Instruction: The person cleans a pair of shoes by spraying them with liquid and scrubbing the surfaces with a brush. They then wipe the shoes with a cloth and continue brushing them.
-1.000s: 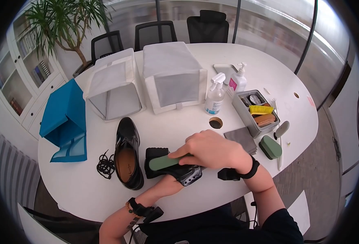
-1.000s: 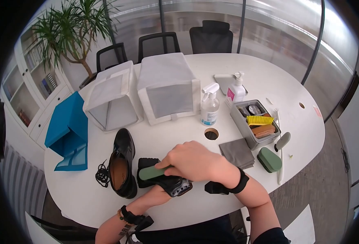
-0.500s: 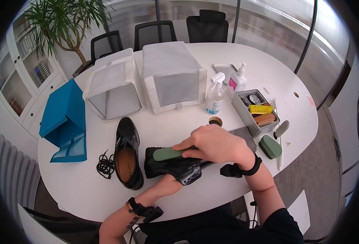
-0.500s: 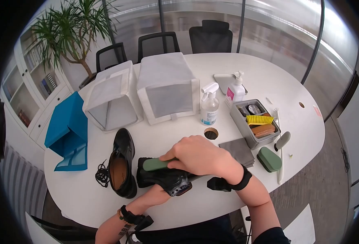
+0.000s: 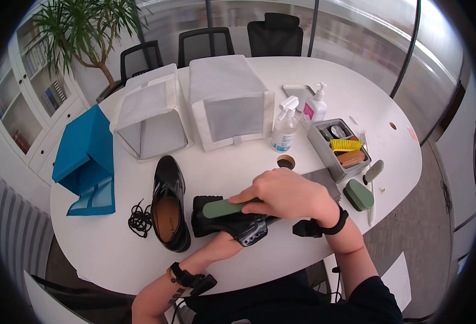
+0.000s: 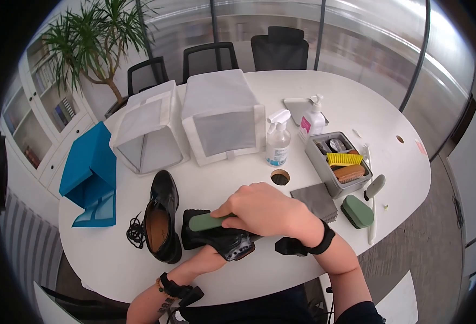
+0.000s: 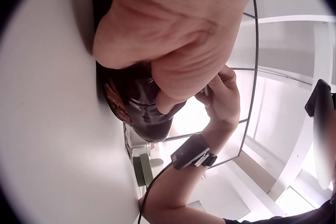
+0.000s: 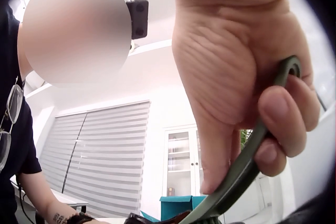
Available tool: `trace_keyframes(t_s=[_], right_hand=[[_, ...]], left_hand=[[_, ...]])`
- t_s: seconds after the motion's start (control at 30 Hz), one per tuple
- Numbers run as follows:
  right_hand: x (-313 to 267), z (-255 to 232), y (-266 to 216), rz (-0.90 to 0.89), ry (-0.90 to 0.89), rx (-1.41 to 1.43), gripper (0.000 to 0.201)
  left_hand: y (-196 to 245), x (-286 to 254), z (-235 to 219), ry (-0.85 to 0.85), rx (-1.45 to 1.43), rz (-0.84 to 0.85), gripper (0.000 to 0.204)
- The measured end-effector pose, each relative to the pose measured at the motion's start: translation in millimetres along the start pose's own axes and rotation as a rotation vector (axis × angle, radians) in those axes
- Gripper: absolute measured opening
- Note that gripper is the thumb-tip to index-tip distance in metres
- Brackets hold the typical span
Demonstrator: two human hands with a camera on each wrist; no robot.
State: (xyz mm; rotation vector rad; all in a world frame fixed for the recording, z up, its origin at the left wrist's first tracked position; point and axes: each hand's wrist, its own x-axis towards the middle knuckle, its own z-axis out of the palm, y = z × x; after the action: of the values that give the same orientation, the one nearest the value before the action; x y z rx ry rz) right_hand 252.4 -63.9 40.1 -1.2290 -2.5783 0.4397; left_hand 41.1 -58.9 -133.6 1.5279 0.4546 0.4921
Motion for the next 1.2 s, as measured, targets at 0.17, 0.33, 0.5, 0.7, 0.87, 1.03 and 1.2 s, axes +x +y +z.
trace_keyframes(t_s=[0.17,0.33,0.5,0.7,0.87,1.03,1.2], right_hand=[[-3.3,-5.4,-6.0,0.046,-0.066,0.014,0.031],[12.0,28.4,3.2,-0.120,0.027,0.088,0.033],[-1.0,2.3,-7.4,-0.004,-0.087,0.029,0.033],[-8.2,-6.9,-2.1,0.054,-0.074,0.038,0.032],[3.3,14.7,-4.1,-0.026,-0.062,0.051,0.031],[-1.2,7.0,-3.9,-0.057,-0.063,0.055,0.031],[-7.8,-9.1,-3.6,0.097,-0.131,0.052,0.032]], left_hand=[[-4.2,2.0,0.1,-0.030,0.002,-0.001,0.048],[-4.3,2.5,-0.6,0.000,0.032,0.061,0.046],[-3.2,1.5,2.2,0.025,0.012,0.063,0.040],[-1.4,1.9,0.3,-0.025,0.022,0.010,0.040],[-5.5,0.8,-1.0,-0.016,0.008,0.021,0.039],[-3.2,2.4,-0.5,-0.020,0.029,0.033,0.040],[1.7,1.7,2.2,0.004,-0.006,-0.003,0.040]])
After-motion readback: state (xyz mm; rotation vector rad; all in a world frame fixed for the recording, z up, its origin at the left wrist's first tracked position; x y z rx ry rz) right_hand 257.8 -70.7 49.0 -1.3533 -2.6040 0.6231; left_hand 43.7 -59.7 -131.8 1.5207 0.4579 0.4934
